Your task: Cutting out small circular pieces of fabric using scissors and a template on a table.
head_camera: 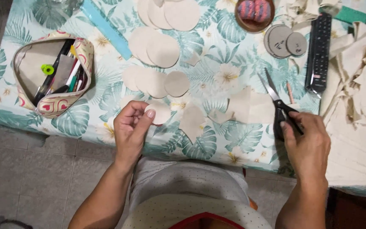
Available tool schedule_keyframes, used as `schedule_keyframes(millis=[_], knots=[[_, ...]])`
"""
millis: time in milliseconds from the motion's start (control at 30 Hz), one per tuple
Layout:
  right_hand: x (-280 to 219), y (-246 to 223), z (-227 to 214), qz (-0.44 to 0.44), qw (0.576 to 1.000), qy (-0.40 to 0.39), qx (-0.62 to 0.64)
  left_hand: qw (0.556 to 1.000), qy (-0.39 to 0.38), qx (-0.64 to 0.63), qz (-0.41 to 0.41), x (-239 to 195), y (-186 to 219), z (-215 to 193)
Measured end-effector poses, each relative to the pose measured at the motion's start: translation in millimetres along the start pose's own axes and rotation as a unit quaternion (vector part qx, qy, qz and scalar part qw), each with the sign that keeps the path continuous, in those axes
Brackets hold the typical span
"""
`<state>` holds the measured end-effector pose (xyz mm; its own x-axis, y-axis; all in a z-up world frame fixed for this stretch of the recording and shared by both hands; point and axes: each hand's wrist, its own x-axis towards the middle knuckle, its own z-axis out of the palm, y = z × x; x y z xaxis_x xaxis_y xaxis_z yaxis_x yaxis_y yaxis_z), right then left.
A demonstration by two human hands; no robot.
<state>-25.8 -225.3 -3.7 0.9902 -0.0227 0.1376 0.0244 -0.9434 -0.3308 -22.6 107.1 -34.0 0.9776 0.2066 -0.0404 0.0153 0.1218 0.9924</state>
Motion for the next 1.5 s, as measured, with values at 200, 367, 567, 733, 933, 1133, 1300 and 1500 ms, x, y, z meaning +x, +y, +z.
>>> schedule_keyframes(millis=[200, 367, 567, 733, 933, 1133, 1300, 1500], knots=[[8, -56, 22, -0.132, 0.986, 0.027, 0.097, 0.999, 0.014, 0.022, -0.019, 3, -15, -15], [10, -78, 50, -0.191, 0.980, -0.006, 0.061, 0.999, 0.029, -0.015, -0.009, -1, -33, -25], [18, -83, 45, -0.171, 0.984, -0.022, 0.049, 0.996, -0.025, 0.016, -0.085, -1, -6, -23], [17, -108, 47, -0.153, 0.985, -0.054, 0.057, 0.998, -0.016, 0.066, -0.014, -6, -9, -40], [17, -141, 64, -0.174, 0.967, -0.120, 0.142, 0.970, -0.070, 0.184, 0.140, -17, -6, -70], [24, -187, 57, -0.150, 0.866, -0.315, 0.359, 0.977, -0.118, 0.134, 0.116, -25, -1, -53], [31, -182, 60, -0.087, 0.870, -0.302, 0.379, 0.976, -0.067, 0.171, 0.116, -23, -14, -47], [40, -177, 61, -0.108, 0.918, -0.257, 0.283, 0.904, 0.014, 0.366, 0.219, 3, -9, -52]])
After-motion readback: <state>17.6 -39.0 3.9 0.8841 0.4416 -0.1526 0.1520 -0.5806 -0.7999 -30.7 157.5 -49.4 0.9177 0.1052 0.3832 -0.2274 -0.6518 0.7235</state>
